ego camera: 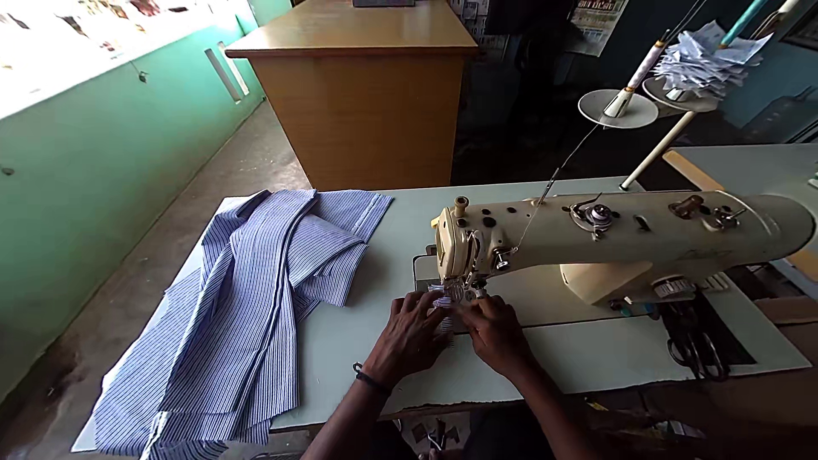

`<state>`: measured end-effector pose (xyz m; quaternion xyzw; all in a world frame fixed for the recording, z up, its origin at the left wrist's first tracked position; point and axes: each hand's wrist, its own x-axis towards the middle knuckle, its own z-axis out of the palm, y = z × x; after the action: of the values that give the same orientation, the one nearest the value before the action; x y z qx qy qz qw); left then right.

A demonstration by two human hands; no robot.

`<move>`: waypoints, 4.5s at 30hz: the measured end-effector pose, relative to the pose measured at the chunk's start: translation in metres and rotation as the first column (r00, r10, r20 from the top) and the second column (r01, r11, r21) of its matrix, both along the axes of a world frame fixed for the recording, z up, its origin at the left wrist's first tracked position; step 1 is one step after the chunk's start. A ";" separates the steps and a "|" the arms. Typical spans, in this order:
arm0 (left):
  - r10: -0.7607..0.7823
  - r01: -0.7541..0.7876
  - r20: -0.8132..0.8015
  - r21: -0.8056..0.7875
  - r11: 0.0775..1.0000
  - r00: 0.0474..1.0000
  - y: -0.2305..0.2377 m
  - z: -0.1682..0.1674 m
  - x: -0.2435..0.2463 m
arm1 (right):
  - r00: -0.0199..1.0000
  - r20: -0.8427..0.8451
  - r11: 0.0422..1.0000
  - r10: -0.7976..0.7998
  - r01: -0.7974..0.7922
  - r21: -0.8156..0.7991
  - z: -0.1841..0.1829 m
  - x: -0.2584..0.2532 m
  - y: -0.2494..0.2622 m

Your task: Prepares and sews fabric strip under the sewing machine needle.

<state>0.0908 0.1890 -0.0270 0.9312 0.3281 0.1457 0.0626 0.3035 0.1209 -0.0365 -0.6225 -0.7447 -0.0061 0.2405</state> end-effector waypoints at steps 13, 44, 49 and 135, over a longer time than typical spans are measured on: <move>-0.139 0.136 0.097 0.044 0.990 0.985 -0.002 0.000 -0.006 | 0.998 0.052 0.999 -0.026 0.027 -0.021 0.002 -0.006 0.000; -0.025 0.120 0.524 -0.148 0.982 0.851 0.002 0.000 -0.023 | 0.994 -0.090 0.995 -0.057 0.064 0.072 0.004 -0.003 -0.008; 0.442 -0.068 0.585 -0.550 0.832 0.680 0.019 0.009 -0.020 | 0.966 -0.243 0.985 -0.089 0.122 0.125 0.007 -0.001 -0.005; 0.393 -0.428 0.541 -0.067 0.902 0.743 -0.092 -0.015 -0.046 | -0.533 -0.695 0.823 -0.482 -0.547 -0.151 0.065 -0.006 -0.006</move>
<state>0.0447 0.0973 -0.0418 0.7576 0.4887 0.4231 0.0907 0.2972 0.1145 0.0282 -0.2830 -0.1034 0.7714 0.5605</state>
